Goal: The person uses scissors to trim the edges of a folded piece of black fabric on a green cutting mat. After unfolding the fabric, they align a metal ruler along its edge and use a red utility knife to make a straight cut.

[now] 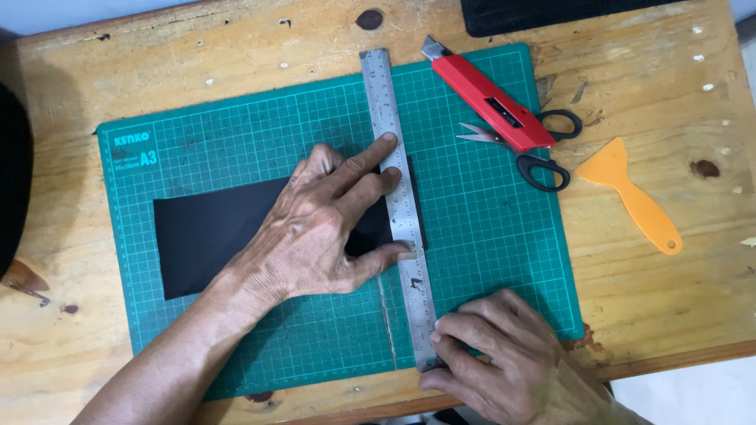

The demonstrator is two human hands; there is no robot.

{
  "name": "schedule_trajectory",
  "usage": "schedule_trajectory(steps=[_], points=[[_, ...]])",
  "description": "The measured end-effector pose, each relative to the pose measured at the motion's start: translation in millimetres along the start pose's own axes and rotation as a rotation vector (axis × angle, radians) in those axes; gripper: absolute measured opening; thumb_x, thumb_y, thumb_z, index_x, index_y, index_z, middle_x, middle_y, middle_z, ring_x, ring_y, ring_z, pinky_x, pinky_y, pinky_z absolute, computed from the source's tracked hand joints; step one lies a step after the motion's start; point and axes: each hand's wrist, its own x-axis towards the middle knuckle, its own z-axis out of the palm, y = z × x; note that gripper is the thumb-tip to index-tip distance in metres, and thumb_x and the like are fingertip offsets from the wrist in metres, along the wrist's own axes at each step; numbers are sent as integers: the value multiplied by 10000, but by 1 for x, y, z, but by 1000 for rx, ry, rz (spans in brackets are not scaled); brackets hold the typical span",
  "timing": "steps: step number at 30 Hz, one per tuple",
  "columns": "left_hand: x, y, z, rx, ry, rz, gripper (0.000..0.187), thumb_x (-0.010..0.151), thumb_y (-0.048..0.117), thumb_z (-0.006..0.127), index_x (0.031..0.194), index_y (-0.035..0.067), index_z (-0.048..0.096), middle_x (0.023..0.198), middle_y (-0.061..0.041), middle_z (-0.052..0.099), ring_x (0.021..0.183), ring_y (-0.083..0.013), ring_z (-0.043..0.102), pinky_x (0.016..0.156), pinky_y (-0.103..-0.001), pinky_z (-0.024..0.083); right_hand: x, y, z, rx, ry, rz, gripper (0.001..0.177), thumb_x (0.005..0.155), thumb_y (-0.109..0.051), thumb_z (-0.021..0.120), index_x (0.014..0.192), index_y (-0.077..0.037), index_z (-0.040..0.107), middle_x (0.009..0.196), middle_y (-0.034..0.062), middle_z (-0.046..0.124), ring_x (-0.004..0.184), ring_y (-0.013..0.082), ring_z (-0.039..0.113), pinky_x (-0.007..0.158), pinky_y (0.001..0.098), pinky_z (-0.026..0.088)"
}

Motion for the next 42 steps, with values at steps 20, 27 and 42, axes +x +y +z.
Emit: schedule_trajectory(steps=[20, 27, 42], points=[[0, 2, 0, 7, -47, -25, 856, 771, 623, 847, 1325, 15, 609, 1582, -205, 465, 1013, -337, 502, 911, -497, 457, -8, -1, -3, 6, -4, 17, 353, 959, -349, 791, 1014, -28, 655, 1049, 117, 648, 852, 286, 622, 647, 422, 454], [0, 2, -1, 5, -47, -34, 881, 750, 605, 869, 1341, 5, 612, 1584, -208, 463, 1003, -334, 508, 938, -499, 454, -10, 2, -3, 33, 6, 13, 321, 956, -324, 791, 1034, -40, 663, 1071, 112, 647, 854, 279, 622, 647, 423, 445], [0, 3, 0, 33, -60, -29, 833, 812, 637, 749, 1352, 22, 592, 1591, -209, 451, 1039, -354, 513, 933, -515, 437, -17, 7, 5, 53, 0, -9, 307, 953, -349, 800, 985, -66, 684, 1043, 89, 630, 831, 271, 610, 656, 417, 452]])
